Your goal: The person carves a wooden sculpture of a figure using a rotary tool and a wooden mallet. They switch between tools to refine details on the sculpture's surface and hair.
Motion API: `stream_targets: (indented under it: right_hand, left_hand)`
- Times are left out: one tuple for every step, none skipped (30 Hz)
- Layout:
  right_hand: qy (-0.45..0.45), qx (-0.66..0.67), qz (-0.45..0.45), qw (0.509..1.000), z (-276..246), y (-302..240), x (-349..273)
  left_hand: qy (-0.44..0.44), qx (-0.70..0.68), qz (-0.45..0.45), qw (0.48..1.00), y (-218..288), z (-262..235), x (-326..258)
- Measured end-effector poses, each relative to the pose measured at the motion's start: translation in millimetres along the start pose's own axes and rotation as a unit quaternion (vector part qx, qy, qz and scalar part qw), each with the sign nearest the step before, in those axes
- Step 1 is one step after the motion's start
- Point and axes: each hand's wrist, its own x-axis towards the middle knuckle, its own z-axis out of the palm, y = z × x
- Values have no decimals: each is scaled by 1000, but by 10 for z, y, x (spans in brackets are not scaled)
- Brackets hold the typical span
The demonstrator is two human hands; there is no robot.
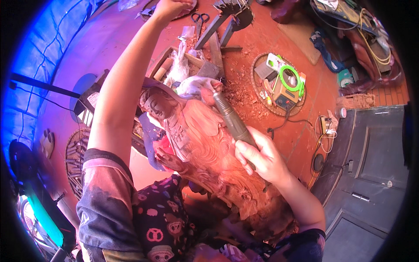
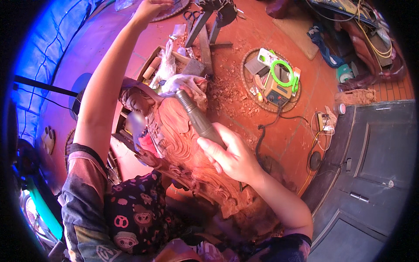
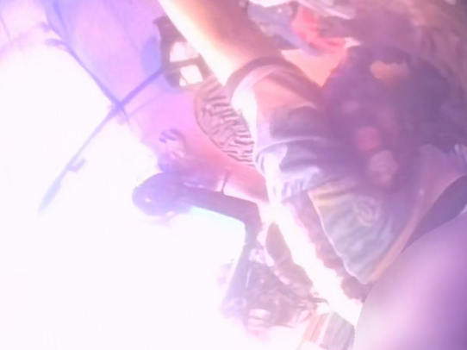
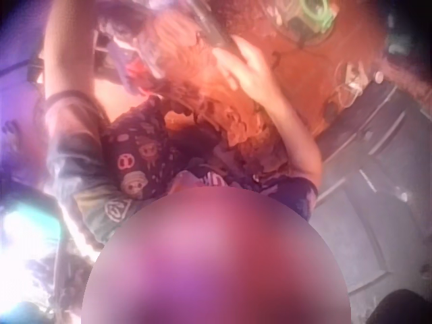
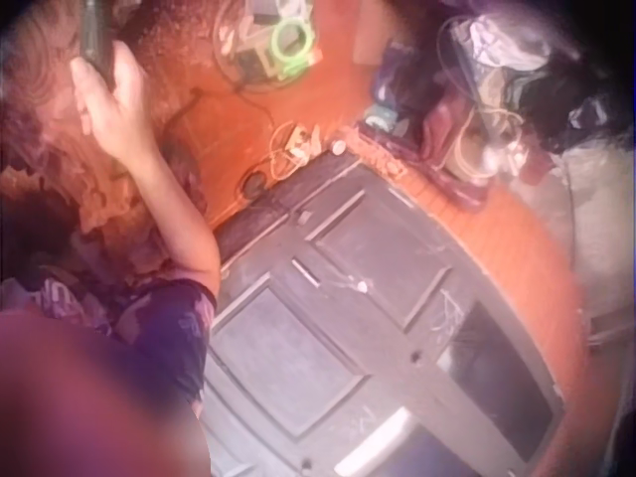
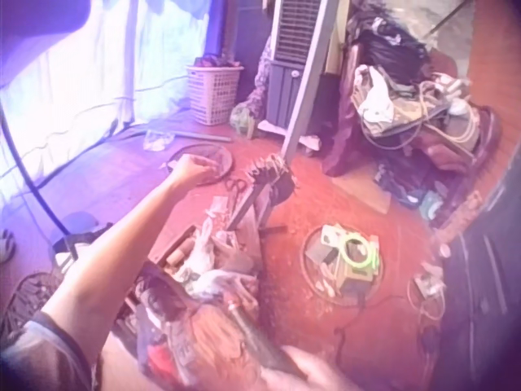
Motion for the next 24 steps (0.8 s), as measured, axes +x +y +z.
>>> stream_targets:
  right_hand:
    - [1,14,-18,1000,6,5,5]
    - [1,7,-21,1000,7,5,9]
    - [1,0,-25,1000,10,7,9]
    - [2,-6,-28,1000,14,5,7]
    - [4,-42,-20,999,19,3,-1]
    - [5,-77,-12,997,22,-3,-13]
    - [15,-122,-3,992,27,-10,-23]
    - [12,-117,-8,993,32,-15,-31]
    - [17,-122,-13,992,39,-21,-35]
    - [23,-147,-25,989,46,-25,-37]
    - [22,-129,-13,991,49,-32,-37]
    - [23,-132,-10,991,51,-37,-33]
    - [24,-135,-7,991,54,-42,-30]
    - [23,-138,-5,990,56,-45,-27]
    - [21,-142,-3,990,57,-46,-25]
    - [19,-146,-1,989,58,-46,-25]
    - [18,-150,-13,988,58,-45,-26]
    - [17,-153,-25,988,60,-43,-28]
    - [16,-155,-30,987,59,-43,-29]
    - [16,-157,-36,987,60,-42,-31]
    - [15,-157,-34,987,60,-43,-32]
    - [15,-158,-34,987,60,-43,-32]
    - [14,-159,-34,987,60,-43,-32]
    - [14,-160,-35,986,61,-44,-30]
  left_hand:
    - [2,15,3,1000,-29,13,-1]
    - [3,29,5,1000,-41,35,-3]
    - [7,64,18,998,-34,55,-1]
    - [5,53,19,998,-18,90,-1]
    - [2,43,20,999,5,120,-2]
    - [0,32,21,999,27,163,-8]
    - [-9,35,2,999,48,209,-14]
    - [-19,37,-17,999,61,265,-25]
    - [-28,39,-36,998,66,331,-39]
    - [-44,34,-14,998,59,406,-56]
    - [-60,28,8,998,44,494,-70]
    - [-76,22,30,996,25,586,-74]
    - [-64,29,0,998,5,679,-67]
    - [-48,37,-1,998,-23,757,-56]
    - [-32,45,-1,998,-52,832,-35]
    - [-16,53,-1,998,-85,893,-13]
    - [-13,75,-41,996,-114,946,17]
    - [-6,61,-31,998,-148,984,38]
    - [0,47,-20,999,-179,1020,58]
    - [6,34,-10,999,-208,1047,72]
    - [0,-35,-36,999,-232,1072,83]
    - [-5,-103,-62,993,-251,1092,90]
    - [-11,-171,-88,981,-267,1110,93]
    - [-16,-190,-100,977,-281,1117,93]
